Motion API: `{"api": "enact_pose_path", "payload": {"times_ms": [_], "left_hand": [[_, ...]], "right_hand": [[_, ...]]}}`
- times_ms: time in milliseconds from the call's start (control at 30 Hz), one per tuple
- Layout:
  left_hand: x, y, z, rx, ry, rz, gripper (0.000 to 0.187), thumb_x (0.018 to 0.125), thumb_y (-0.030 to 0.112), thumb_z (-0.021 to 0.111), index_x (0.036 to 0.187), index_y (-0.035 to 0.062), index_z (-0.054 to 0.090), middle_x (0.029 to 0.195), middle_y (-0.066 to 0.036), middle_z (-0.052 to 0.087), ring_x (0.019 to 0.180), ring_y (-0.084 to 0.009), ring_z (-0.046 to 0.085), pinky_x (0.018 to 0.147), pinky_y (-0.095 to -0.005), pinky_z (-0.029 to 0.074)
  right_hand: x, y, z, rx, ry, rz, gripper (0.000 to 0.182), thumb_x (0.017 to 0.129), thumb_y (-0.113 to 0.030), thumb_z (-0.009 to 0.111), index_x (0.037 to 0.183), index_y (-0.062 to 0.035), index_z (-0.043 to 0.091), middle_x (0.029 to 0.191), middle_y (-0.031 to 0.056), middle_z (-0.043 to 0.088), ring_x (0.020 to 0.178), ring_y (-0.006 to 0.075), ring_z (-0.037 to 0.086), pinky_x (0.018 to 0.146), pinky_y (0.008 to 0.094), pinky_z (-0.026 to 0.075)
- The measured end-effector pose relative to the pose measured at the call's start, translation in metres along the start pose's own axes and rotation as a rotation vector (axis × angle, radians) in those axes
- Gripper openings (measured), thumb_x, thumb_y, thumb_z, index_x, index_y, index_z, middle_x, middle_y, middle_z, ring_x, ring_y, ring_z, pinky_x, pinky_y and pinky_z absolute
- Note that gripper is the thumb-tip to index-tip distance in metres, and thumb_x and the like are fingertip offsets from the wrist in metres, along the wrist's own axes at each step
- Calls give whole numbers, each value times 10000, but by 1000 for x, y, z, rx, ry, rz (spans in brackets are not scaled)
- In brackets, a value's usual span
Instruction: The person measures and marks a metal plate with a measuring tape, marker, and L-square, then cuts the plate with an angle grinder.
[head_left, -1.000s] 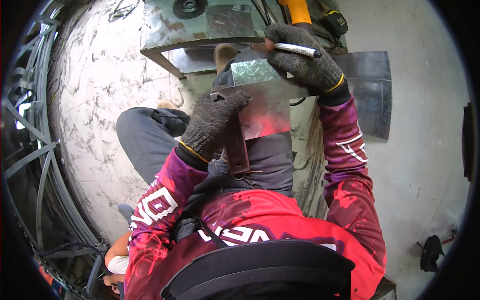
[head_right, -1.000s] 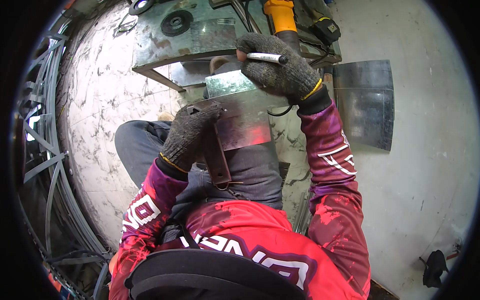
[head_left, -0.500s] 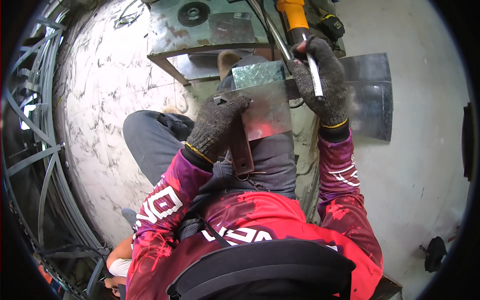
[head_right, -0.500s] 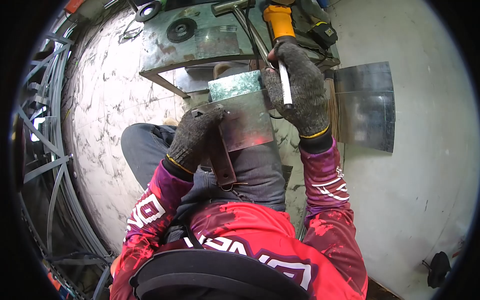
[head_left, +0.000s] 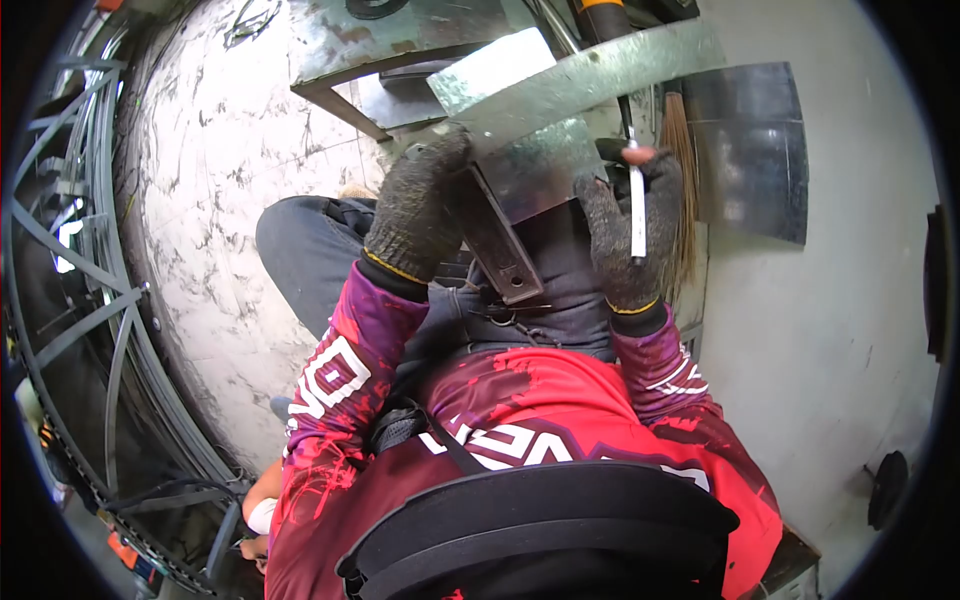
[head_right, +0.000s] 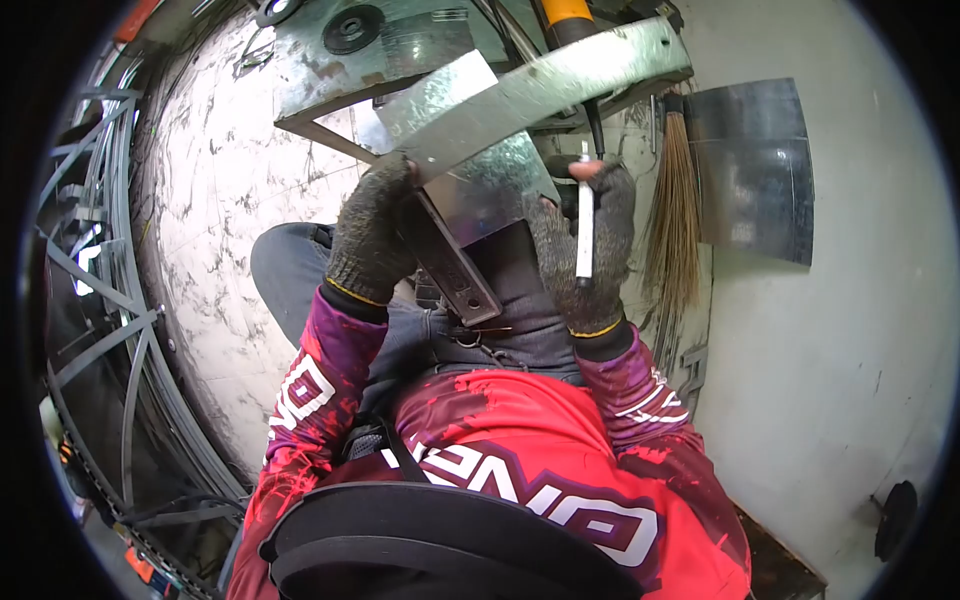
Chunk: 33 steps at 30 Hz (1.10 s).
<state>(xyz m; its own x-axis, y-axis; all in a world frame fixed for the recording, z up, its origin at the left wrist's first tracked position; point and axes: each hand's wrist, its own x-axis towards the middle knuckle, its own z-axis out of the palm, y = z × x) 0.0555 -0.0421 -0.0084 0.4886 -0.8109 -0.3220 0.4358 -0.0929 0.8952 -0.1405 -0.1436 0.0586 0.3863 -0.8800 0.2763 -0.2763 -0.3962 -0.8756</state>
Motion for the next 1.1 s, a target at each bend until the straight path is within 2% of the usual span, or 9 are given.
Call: {"api": "enact_pose_path", "payload": {"times_ms": [100, 167, 700, 767, 800, 900, 933, 1000, 1100], "left_hand": [[0, 14, -9, 587, -49, 377, 243, 972, 252, 645, 1137, 72, 644, 996, -62, 690, 913, -202, 702, 788, -358, 610], [2, 21, -12, -641, -163, -318, 255, 977, 254, 640, 1154, 70, 639, 1016, -80, 699, 908, -227, 714, 787, -399, 624], [-6, 38, 10, -647, -152, -341, 235, 972, 241, 648, 1131, 69, 632, 998, -80, 692, 865, -243, 721, 724, -397, 629], [3, 12, -6, -262, -111, -70, 203, 960, 202, 638, 1106, 60, 633, 946, -53, 661, 795, -219, 694, 677, -348, 609], [0, 14, -5, 476, -125, 381, 200, 944, 171, 632, 1107, 55, 632, 934, -30, 642, 788, -178, 658, 683, -310, 575], [-1, 24, -5, 950, -73, 872, 213, 931, 166, 645, 1111, 53, 640, 966, -18, 644, 842, -139, 637, 742, -303, 555], [-3, 22, -4, 946, -67, 876, 213, 931, 166, 645, 1111, 53, 640, 966, -18, 644, 842, -139, 637, 742, -303, 555], [-6, 18, 2, 401, -79, 320, 262, 886, 137, 672, 1131, 50, 643, 991, -50, 649, 910, -196, 645, 818, -325, 544], [-9, 26, 5, 589, -81, 352, 354, 793, 42, 679, 1147, 44, 689, 1049, -178, 713, 968, -360, 701, 838, -404, 558]], "right_hand": [[4, 0, 3, 53, -10, -2, 372, 845, 5, 754, 1161, -28, 560, 1066, 68, 556, 921, 171, 550, 868, 327, 488], [4, -4, 6, 116, -8, -38, 363, 849, 13, 747, 1158, -27, 561, 1072, 69, 559, 948, 172, 555, 884, 316, 484], [-9, 19, 7, 22, -17, -183, 336, 840, 70, 721, 1117, -30, 559, 1060, 96, 551, 951, 207, 574, 888, 321, 490], [-11, 26, 8, -83, 28, -237, 326, 833, 51, 734, 1102, -28, 568, 1068, 119, 566, 963, 249, 593, 897, 349, 496], [-16, 34, 10, -31, 18, -158, 325, 824, 34, 749, 1092, -27, 575, 1069, 135, 580, 961, 283, 608, 896, 371, 502], [-22, 51, 11, 59, 5, -68, 317, 830, 28, 748, 1087, -32, 571, 1048, 129, 580, 927, 280, 610, 881, 372, 506], [-22, 56, 9, 232, -29, 49, 320, 837, 28, 745, 1090, -35, 559, 1025, 111, 573, 909, 246, 604, 874, 360, 507], [-24, 56, 9, 284, -26, 72, 324, 840, 30, 741, 1095, -36, 552, 1017, 102, 568, 907, 224, 598, 872, 352, 506], [-24, 47, 10, 295, -33, 20, 336, 846, 41, 726, 1113, -38, 539, 1020, 83, 555, 913, 174, 581, 867, 333, 506]]}}
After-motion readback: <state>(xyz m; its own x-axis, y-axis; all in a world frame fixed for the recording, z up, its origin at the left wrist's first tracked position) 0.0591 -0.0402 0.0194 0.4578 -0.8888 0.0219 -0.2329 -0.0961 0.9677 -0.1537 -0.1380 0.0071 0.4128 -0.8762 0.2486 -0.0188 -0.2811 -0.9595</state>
